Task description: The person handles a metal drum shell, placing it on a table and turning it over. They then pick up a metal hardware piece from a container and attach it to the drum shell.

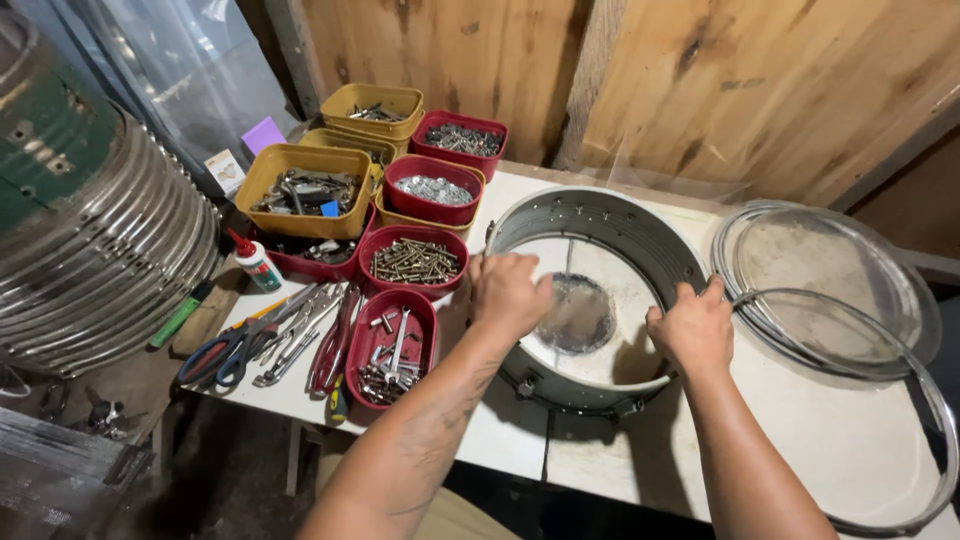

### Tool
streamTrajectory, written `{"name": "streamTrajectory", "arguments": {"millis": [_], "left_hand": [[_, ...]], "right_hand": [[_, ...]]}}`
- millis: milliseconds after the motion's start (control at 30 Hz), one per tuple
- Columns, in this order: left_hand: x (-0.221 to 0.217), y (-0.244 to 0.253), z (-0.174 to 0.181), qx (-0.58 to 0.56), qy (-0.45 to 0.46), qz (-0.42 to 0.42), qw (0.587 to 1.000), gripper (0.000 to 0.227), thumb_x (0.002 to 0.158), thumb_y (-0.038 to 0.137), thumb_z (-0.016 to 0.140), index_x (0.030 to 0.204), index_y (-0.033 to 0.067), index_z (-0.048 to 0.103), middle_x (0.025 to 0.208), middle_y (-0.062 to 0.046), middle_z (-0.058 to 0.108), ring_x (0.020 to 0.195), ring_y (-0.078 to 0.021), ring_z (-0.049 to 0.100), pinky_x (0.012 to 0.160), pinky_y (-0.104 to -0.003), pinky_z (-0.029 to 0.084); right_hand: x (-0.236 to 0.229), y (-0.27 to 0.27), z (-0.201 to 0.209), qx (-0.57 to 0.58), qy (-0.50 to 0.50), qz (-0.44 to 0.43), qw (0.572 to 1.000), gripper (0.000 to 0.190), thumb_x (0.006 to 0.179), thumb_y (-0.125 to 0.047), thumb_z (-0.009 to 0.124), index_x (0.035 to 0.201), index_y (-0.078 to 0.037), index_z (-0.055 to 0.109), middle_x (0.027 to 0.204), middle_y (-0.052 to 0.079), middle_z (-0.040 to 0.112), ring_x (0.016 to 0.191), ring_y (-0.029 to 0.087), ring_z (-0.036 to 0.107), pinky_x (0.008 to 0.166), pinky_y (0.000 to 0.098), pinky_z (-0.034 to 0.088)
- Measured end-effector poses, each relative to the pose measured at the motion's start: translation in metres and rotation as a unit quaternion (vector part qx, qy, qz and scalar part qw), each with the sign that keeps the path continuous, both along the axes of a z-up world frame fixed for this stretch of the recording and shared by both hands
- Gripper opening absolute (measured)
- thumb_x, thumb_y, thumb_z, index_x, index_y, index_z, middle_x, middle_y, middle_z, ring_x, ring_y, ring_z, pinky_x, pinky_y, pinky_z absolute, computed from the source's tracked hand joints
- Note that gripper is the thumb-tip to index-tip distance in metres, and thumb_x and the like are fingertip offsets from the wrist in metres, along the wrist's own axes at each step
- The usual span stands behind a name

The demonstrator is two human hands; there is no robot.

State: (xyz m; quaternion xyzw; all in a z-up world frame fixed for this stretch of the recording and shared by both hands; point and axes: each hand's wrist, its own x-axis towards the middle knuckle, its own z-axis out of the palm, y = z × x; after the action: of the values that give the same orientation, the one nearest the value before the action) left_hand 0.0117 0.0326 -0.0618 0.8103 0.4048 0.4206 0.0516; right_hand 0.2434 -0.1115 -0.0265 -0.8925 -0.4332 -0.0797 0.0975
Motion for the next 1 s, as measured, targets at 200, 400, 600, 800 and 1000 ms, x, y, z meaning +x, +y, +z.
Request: {"name": "streamTrajectory", "arguments": {"millis": [200,400,600,800,1000], "left_hand": [[-0.082,0.052,0.01,0.12,-0.187,0.069,0.972,0.036,0.076,0.018,0.075,0.11,0.0086,0.069,0.104,-0.014,0.06,0.1,-0.0394,0.061,0.091,-0.049,0.048],[-0.182,0.087,0.062,-0.146,-0.018,0.216,0.965,0.064,0.083,0.016,0.076,0.141,0.0068,0.052,0.145,-0.024,0.042,0.101,-0.0586,0.066,0.084,-0.067,0.057],[-0.231,0.158,0.008,-0.211,0.143,0.231,0.939,0.039,0.089,0.019,0.058,0.127,0.0114,0.059,0.13,-0.015,0.049,0.091,-0.0513,0.07,0.079,-0.063,0.058],[-0.234,0.169,0.003,-0.134,0.187,0.203,0.952,0.023,0.097,0.016,0.047,0.103,0.0093,0.068,0.105,-0.018,0.062,0.079,-0.0455,0.07,0.07,-0.058,0.057],[-0.227,0.144,0.04,-0.149,0.213,0.166,0.951,0.022,0.101,0.009,0.043,0.108,0.0013,0.063,0.111,-0.02,0.059,0.093,-0.0428,0.063,0.072,-0.057,0.057]], "right_hand": [[-0.005,-0.005,0.004,0.009,-0.007,0.006,1.0,0.056,0.08,-0.039,0.071,0.125,-0.005,0.073,0.151,0.028,0.045,0.114,0.054,0.063,0.092,0.0589,0.057],[-0.005,-0.002,0.009,0.01,-0.008,-0.002,1.0,0.058,0.079,-0.041,0.072,0.126,-0.008,0.074,0.151,0.028,0.047,0.113,0.053,0.066,0.091,0.0588,0.059],[-0.004,0.001,0.011,-0.014,0.01,-0.007,1.0,0.06,0.08,-0.044,0.068,0.13,-0.012,0.071,0.153,0.031,0.045,0.117,0.054,0.062,0.099,0.0566,0.052],[0.011,0.0,-0.007,-0.018,-0.033,0.021,0.999,0.067,0.079,-0.054,0.064,0.129,-0.011,0.071,0.149,0.035,0.05,0.116,0.053,0.065,0.105,0.0509,0.049],[0.014,0.004,-0.005,-0.046,0.019,-0.019,0.999,0.069,0.08,-0.056,0.062,0.138,-0.018,0.069,0.158,0.032,0.043,0.123,0.055,0.062,0.107,0.0543,0.047]]}}
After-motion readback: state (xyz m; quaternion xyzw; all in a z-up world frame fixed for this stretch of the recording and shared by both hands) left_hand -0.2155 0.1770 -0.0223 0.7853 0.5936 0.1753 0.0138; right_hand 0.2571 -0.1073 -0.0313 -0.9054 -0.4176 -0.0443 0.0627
